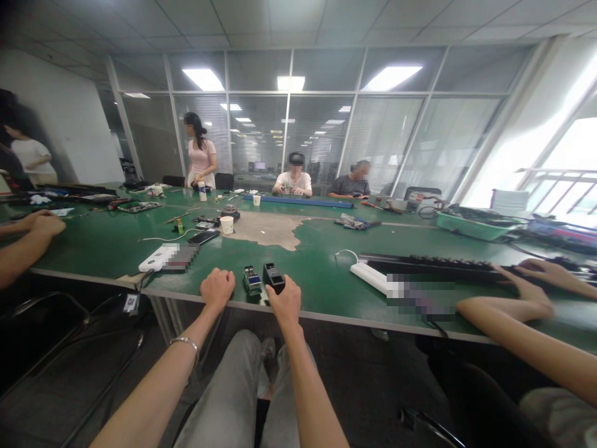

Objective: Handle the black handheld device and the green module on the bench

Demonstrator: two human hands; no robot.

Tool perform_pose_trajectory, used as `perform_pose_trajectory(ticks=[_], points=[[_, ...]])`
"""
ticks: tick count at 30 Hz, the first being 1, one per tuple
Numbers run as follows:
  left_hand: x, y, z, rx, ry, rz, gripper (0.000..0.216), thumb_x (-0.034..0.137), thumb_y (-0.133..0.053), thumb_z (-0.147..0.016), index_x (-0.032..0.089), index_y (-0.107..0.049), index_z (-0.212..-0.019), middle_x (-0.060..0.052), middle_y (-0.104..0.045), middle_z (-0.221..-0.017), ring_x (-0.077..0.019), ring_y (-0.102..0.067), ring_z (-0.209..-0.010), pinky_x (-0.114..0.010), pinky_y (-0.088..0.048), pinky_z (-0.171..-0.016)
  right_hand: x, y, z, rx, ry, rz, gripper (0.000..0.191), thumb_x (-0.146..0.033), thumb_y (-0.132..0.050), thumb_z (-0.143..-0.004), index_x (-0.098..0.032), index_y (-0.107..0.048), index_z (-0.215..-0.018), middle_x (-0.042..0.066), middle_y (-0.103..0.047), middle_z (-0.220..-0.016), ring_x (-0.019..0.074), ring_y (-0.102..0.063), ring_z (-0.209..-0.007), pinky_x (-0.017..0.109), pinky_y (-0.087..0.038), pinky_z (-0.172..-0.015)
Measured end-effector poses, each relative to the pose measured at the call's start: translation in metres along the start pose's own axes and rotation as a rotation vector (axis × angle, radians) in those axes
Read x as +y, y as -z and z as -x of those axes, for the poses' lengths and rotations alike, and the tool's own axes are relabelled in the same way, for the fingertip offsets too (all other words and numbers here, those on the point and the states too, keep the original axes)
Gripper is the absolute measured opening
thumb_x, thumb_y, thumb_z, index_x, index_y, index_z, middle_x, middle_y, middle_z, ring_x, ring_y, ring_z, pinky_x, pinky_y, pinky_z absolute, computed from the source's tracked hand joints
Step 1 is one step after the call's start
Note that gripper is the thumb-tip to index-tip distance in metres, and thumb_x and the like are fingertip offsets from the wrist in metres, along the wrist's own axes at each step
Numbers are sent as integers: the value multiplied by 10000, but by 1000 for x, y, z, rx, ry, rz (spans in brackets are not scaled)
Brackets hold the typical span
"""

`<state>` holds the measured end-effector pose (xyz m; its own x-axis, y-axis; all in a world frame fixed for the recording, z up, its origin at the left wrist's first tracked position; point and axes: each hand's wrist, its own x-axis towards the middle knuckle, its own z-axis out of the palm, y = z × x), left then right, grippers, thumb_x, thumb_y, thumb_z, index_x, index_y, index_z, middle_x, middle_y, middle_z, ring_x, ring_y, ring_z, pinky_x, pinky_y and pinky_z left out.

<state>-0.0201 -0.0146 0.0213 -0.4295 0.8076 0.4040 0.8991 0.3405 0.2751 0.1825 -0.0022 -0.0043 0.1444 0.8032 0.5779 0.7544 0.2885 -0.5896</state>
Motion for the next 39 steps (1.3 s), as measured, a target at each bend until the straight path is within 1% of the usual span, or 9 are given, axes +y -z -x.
perform_pose_trajectory(ticks=[5,9,13,17,20,22,26,30,39], points=[[-1,-1,0,1,-6,10,481,429,-336,-931,185,-749,-956,-122,-627,-982,-210,-591,-862,-295,-390,-742,3,0,6,37,33,6,656,-493,-615,-775,-50,-559,-1255,204,-628,-1178,316,-574,-1072,414,-419,-941],[-1,-2,0,7,-11,6,479,427,-336,-932,188,-750,-945,-118,-628,-974,-212,-592,-858,-297,-392,-738,4,3,8,61,10,-16,668,-500,-605,-787,-47,-547,-1275,193,-638,-1166,309,-582,-1047,408,-429,-927],[-1,-2,0,6,-14,2,471,419,-338,-934,193,-751,-948,-119,-627,-977,-209,-595,-864,-296,-396,-746,3,4,6,42,16,16,641,-501,-597,-799,-64,-560,-1266,187,-640,-1170,308,-591,-1020,397,-432,-900],[-1,-2,-1,19,-17,-4,470,420,-342,-932,191,-753,-933,-115,-626,-961,-211,-595,-848,-304,-401,-735,-2,8,2,-19,-18,76,523,-461,-585,-815,-106,-611,-1198,155,-688,-1033,285,-619,-914,363,-441,-817],[0,-2,-1,21,-13,-8,469,416,-343,-933,189,-753,-937,-115,-624,-956,-213,-596,-852,-306,-408,-742,-11,15,-3,-42,-80,54,448,-463,-576,-822,-147,-646,-1131,118,-702,-915,243,-634,-831,317,-439,-748],[0,-2,0,21,-11,-7,473,421,-342,-935,189,-753,-945,-116,-623,-962,-213,-598,-864,-305,-411,-750,-22,19,-7,-35,-111,1,428,-478,-561,-830,-167,-654,-1109,93,-703,-885,216,-637,-797,290,-437,-723],[0,-2,0,17,0,-4,475,428,-342,-938,190,-753,-949,-117,-622,-980,-210,-598,-881,-299,-409,-760,-49,24,-13,-27,-103,-92,420,-496,-558,-829,-181,-663,-1086,72,-708,-887,196,-644,-789,270,-441,-723],[-1,-4,-1,23,-9,-2,472,433,-344,-937,194,-752,-936,-109,-624,-970,-208,-597,-867,-301,-405,-750,-70,23,-16,-32,-78,-105,412,-491,-580,-817,-178,-671,-1070,82,-714,-905,200,-650,-819,262,-447,-730],[-3,-4,-1,22,-13,6,486,439,-334,-937,185,-748,-933,-112,-620,-973,-208,-585,-877,-306,-394,-759,-84,15,-13,-92,-64,-16,383,-484,-585,-821,-174,-677,-1025,87,-715,-887,203,-658,-843,251,-439,-737]])
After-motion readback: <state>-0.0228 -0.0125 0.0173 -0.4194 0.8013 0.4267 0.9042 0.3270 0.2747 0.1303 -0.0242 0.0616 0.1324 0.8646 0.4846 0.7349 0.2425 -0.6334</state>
